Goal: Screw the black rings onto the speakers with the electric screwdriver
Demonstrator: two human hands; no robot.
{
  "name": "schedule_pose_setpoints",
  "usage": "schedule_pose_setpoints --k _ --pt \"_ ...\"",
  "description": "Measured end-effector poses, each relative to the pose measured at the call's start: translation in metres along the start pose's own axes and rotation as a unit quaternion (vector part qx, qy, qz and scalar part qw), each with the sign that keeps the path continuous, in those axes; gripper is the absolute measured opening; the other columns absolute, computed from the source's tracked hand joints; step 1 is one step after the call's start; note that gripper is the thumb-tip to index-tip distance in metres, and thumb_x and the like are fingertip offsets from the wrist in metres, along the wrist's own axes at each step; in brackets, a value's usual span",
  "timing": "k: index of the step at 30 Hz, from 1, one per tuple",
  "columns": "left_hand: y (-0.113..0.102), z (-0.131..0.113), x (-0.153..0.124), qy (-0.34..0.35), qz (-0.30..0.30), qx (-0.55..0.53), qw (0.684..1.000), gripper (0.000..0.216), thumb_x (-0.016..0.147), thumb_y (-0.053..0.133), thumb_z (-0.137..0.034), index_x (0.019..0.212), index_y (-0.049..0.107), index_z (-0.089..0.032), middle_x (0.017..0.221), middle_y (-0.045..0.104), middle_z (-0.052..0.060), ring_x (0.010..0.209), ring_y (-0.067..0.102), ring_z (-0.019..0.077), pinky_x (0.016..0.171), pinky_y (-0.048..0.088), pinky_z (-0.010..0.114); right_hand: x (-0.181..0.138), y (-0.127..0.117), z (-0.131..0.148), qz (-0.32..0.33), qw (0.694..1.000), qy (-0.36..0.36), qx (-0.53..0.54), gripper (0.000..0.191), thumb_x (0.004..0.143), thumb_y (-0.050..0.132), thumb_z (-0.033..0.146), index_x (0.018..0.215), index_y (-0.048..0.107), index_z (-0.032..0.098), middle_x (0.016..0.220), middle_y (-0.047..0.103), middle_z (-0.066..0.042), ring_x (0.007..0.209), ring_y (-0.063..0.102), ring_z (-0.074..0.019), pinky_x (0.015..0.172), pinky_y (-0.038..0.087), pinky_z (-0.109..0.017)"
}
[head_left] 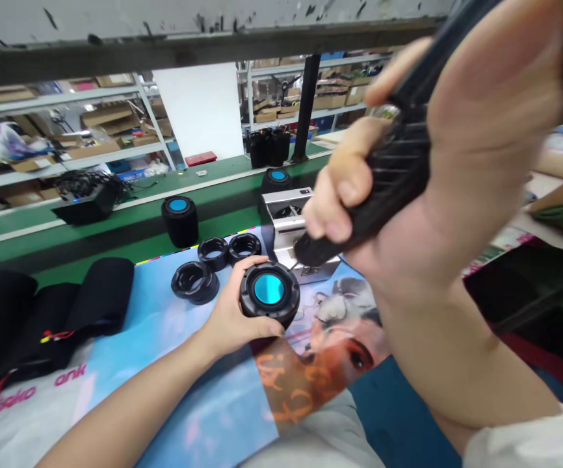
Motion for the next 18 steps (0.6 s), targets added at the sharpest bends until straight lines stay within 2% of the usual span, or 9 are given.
schedule_pose_setpoints --k 1,2,3,6,9,13,15,18 --pt "0.0 -0.001 0.0 0.009 0.001 -0.008 1.0 0.11 0.055 0.098 -0.077 0.142 0.057 -0.023 0.133 0.074 0.013 0.124 0.072 0.037 0.11 0.056 0.047 0.003 -0.019 -0.007 -0.055 0.994 -0.044 0.083 0.051 0.082 0.09 0.064 0.082 0.058 0.024 0.049 0.044 0.007 0.034 0.041 -0.0091 0.031 0.035 -0.023" --pt "0.0 -0.003 0.0 0.019 0.001 -0.015 1.0 0.107 0.056 0.098 -0.076 0.141 0.058 -0.024 0.131 0.075 0.012 0.121 0.073 0.0353 0.107 0.057 0.045 0.005 -0.03 -0.026 -0.075 0.991 -0.032 0.104 0.046 0.08 0.096 0.054 0.079 0.062 0.023 0.051 0.05 0.006 0.036 0.046 -0.0113 0.031 0.037 -0.026" --pt "0.0 -0.004 0.0 0.028 -0.002 -0.019 0.999 0.104 0.058 0.099 -0.074 0.14 0.059 -0.024 0.129 0.075 0.011 0.118 0.075 0.0337 0.104 0.058 0.043 0.006 -0.037 -0.05 -0.085 0.991 0.01 0.102 0.05 0.077 0.098 0.052 0.075 0.059 0.021 0.053 0.053 0.004 0.036 0.048 -0.0119 0.032 0.038 -0.027" --pt "-0.001 -0.008 -0.001 0.052 -0.008 -0.016 0.998 0.098 0.06 0.099 -0.071 0.138 0.06 -0.025 0.126 0.077 0.009 0.113 0.077 0.0313 0.099 0.06 0.039 0.003 -0.051 -0.1 -0.113 0.987 0.057 0.104 0.064 0.064 0.102 0.063 0.079 0.055 0.022 0.053 0.053 0.007 0.033 0.045 -0.0115 0.029 0.036 -0.026" --pt "-0.002 -0.01 -0.002 0.072 -0.012 -0.009 0.997 0.098 0.061 0.099 -0.071 0.139 0.061 -0.027 0.127 0.078 0.009 0.115 0.078 0.0307 0.101 0.059 0.038 -0.004 -0.05 -0.122 -0.104 0.987 0.082 0.092 0.07 0.063 0.1 0.069 0.082 0.052 0.023 0.054 0.054 0.008 0.034 0.047 -0.0117 0.03 0.035 -0.025" --pt "-0.002 -0.01 -0.002 0.068 -0.013 -0.003 0.998 0.1 0.06 0.098 -0.073 0.14 0.06 -0.026 0.129 0.077 0.01 0.116 0.077 0.0319 0.102 0.059 0.04 -0.01 -0.044 -0.127 -0.059 0.984 0.141 0.087 0.068 0.066 0.1 0.066 0.083 0.05 0.023 0.053 0.053 0.008 0.032 0.046 -0.013 0.029 0.033 -0.026" --pt "-0.002 -0.008 -0.002 0.049 -0.012 0.004 0.999 0.102 0.059 0.098 -0.074 0.139 0.06 -0.024 0.129 0.076 0.012 0.117 0.076 0.0339 0.103 0.059 0.043 -0.009 -0.04 -0.119 -0.041 0.981 0.163 0.096 0.062 0.069 0.1 0.06 0.082 0.053 0.022 0.052 0.054 0.007 0.031 0.045 -0.0139 0.028 0.033 -0.027" --pt "0.0 -0.004 -0.002 0.021 -0.006 0.003 1.0 0.106 0.057 0.099 -0.075 0.14 0.058 -0.023 0.132 0.075 0.014 0.12 0.074 0.0358 0.106 0.058 0.046 0.003 -0.039 -0.078 -0.072 0.983 0.083 0.148 0.052 0.072 0.1 0.053 0.079 0.058 0.021 0.052 0.053 0.005 0.032 0.044 -0.0141 0.028 0.033 -0.029"
Point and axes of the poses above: each hand's wrist, its own x-axis towards the middle knuckle, its own y-axis out of the palm, z = x × y, the point moved 9 cm from there along x, towards the middle knuckle
